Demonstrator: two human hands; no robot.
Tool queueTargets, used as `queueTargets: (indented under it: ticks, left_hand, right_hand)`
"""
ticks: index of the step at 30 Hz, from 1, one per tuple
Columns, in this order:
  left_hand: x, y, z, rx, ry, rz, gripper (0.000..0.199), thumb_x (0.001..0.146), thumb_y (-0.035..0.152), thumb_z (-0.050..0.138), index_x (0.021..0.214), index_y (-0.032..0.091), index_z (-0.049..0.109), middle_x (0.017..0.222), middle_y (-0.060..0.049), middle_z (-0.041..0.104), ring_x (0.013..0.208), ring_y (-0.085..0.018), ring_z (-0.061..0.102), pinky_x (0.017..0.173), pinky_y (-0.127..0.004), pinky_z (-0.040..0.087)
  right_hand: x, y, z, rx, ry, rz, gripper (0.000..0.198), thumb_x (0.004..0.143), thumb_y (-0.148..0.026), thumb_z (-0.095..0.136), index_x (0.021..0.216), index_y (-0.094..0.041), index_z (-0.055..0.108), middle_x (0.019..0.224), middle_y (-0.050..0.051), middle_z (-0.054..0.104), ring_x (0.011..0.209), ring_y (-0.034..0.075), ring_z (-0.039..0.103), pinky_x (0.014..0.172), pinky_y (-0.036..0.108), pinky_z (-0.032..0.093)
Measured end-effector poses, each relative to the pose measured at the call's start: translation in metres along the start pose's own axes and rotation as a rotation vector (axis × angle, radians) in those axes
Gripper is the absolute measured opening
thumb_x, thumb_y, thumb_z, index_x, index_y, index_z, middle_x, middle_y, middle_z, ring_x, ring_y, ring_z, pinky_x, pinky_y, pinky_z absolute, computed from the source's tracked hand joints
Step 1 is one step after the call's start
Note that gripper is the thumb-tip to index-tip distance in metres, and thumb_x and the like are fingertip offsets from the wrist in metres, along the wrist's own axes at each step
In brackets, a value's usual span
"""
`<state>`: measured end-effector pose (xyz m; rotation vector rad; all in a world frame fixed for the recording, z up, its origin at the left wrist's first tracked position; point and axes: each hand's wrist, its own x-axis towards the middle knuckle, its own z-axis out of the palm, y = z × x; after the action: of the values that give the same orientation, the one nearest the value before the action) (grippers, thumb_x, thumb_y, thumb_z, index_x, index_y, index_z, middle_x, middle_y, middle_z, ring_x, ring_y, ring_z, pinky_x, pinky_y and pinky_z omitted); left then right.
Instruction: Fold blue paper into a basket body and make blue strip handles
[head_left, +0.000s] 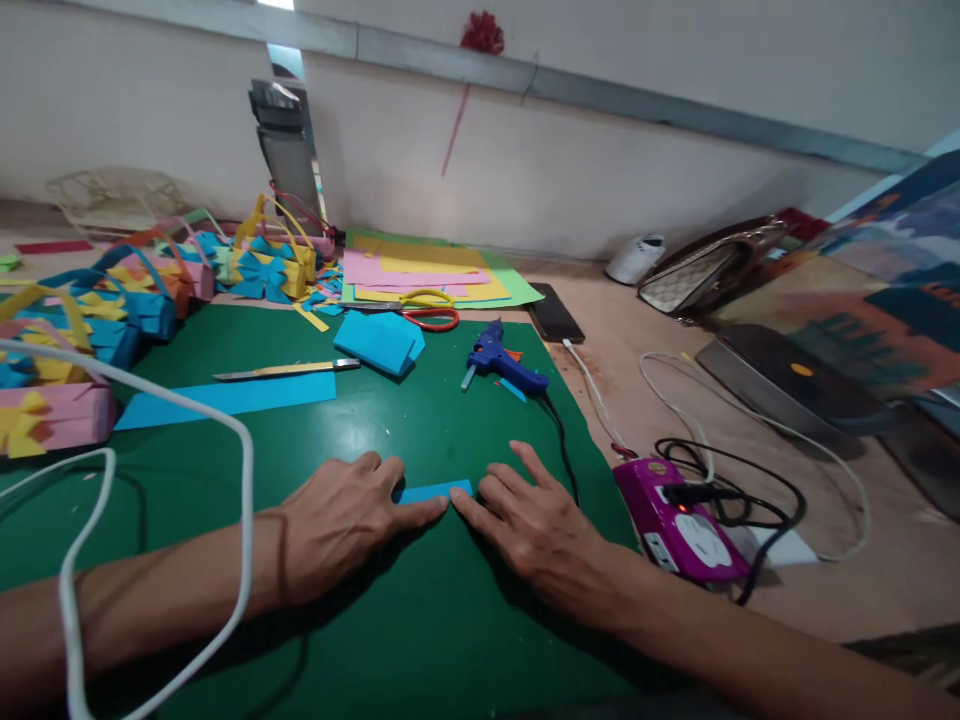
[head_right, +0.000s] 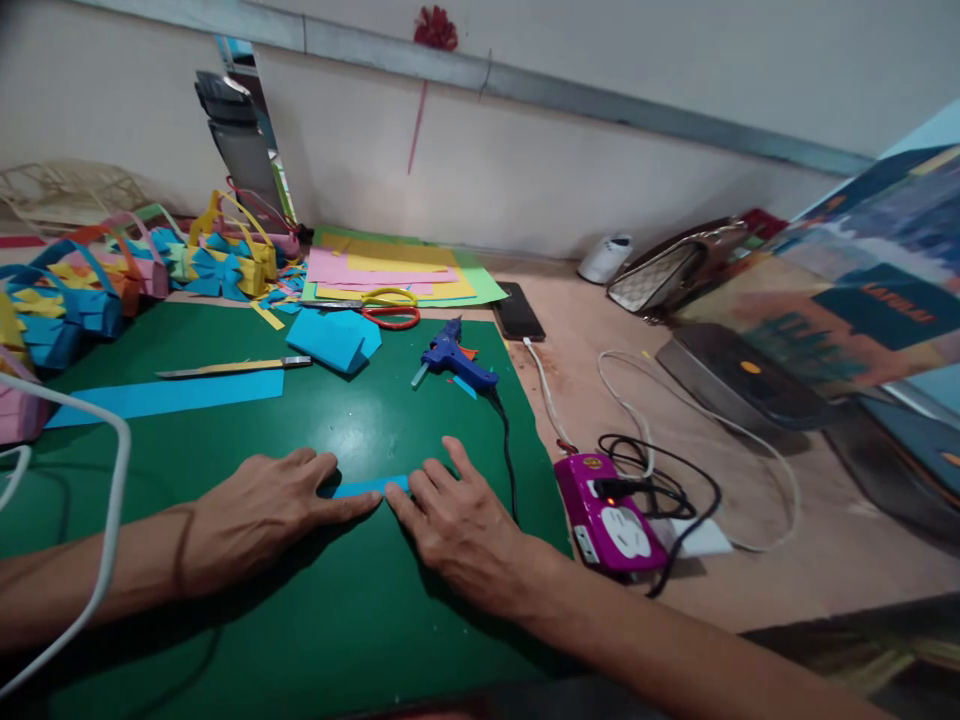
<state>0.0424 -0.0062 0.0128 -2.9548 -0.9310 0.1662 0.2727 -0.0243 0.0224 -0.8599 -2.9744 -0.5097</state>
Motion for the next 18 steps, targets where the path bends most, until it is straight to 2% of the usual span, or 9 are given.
queueTargets:
  ticks: [7,13,18]
  left_hand:
    - [-0.008,-0.009,0.000,-0.079,-0.015,0.036,0.043,0.088,0.019,0.051,0.125,0.039,0.041,0.083,-0.002,0.051,0.069,-0.018,0.049,0.045,-0.024,0.023]
    - [-0.030,-0.022,0.006,-0.115,0.014,0.086,0.039,0.091,0.019,0.045,0.127,0.034,0.041,0.082,-0.002,0.048,0.073,-0.018,0.043,0.048,-0.026,0.023]
    - [-0.053,-0.031,0.009,-0.124,0.038,0.052,0.035,0.092,0.018,0.040,0.124,0.032,0.044,0.081,-0.003,0.047,0.074,-0.018,0.041,0.052,-0.027,0.027]
  right_hand:
    - [-0.004,0.004,0.007,0.074,0.043,-0.004,0.032,0.085,-0.010,0.040,0.112,-0.009,0.058,0.080,0.008,0.060,0.075,0.022,0.051,0.089,0.054,0.035]
    - [-0.003,0.005,0.009,0.077,0.097,0.010,0.032,0.087,-0.009,0.036,0.108,-0.012,0.060,0.078,0.008,0.061,0.077,0.022,0.052,0.088,0.052,0.037]
    - [-0.003,0.005,0.008,0.095,0.114,0.010,0.033,0.087,-0.008,0.033,0.107,-0.011,0.060,0.078,0.008,0.060,0.077,0.022,0.053,0.087,0.052,0.038]
